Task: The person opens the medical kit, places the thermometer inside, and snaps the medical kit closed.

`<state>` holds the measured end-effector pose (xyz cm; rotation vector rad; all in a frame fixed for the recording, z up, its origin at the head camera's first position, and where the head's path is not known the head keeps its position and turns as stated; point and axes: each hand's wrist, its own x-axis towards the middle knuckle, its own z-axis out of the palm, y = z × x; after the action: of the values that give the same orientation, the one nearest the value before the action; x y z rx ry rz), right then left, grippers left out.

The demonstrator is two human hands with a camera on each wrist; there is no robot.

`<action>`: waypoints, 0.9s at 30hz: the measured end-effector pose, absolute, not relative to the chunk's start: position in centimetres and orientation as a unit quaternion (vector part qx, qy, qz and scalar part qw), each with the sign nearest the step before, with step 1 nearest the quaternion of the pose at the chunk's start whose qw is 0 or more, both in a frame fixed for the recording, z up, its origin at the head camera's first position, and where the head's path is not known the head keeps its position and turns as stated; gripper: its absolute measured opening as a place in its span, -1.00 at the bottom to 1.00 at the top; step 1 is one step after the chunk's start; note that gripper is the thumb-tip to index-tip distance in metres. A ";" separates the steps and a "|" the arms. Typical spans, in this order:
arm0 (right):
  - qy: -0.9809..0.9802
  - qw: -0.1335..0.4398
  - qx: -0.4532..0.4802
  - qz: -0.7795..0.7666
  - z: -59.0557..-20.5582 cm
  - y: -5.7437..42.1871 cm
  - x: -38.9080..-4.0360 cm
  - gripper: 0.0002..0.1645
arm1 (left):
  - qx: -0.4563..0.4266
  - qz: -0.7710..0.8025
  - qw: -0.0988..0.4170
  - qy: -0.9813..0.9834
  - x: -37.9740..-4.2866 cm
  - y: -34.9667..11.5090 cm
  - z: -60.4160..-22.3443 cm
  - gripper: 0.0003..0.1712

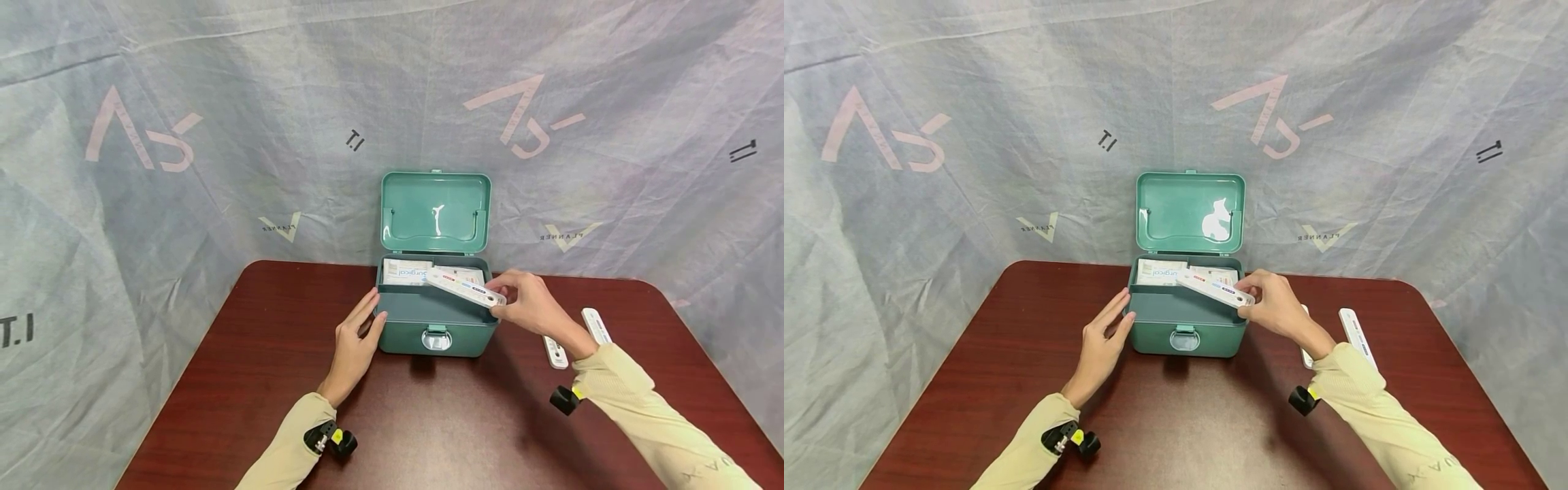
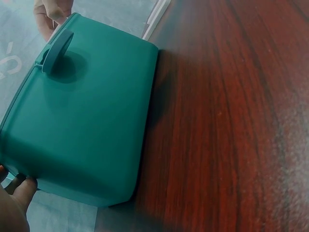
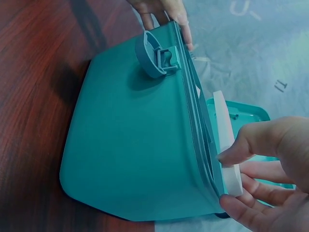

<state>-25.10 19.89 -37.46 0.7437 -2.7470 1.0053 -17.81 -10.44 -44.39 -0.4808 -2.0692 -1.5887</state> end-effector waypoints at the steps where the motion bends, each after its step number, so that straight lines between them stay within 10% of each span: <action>1: -0.908 0.060 0.247 0.332 -37.4 19.8 -25.1 -0.65 | -0.176 -0.581 0.242 -0.757 -17.8 -10.5 -44.4 -0.54; 27: -0.910 0.039 0.264 0.318 -37.3 18.8 -25.8 -0.59 | -0.180 -0.583 0.238 -0.756 -18.0 -10.5 -44.4 -0.53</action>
<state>-25.77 18.78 -37.33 0.8080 -2.7903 0.9749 -18.03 -10.52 -44.45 -0.4935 -2.0703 -1.5981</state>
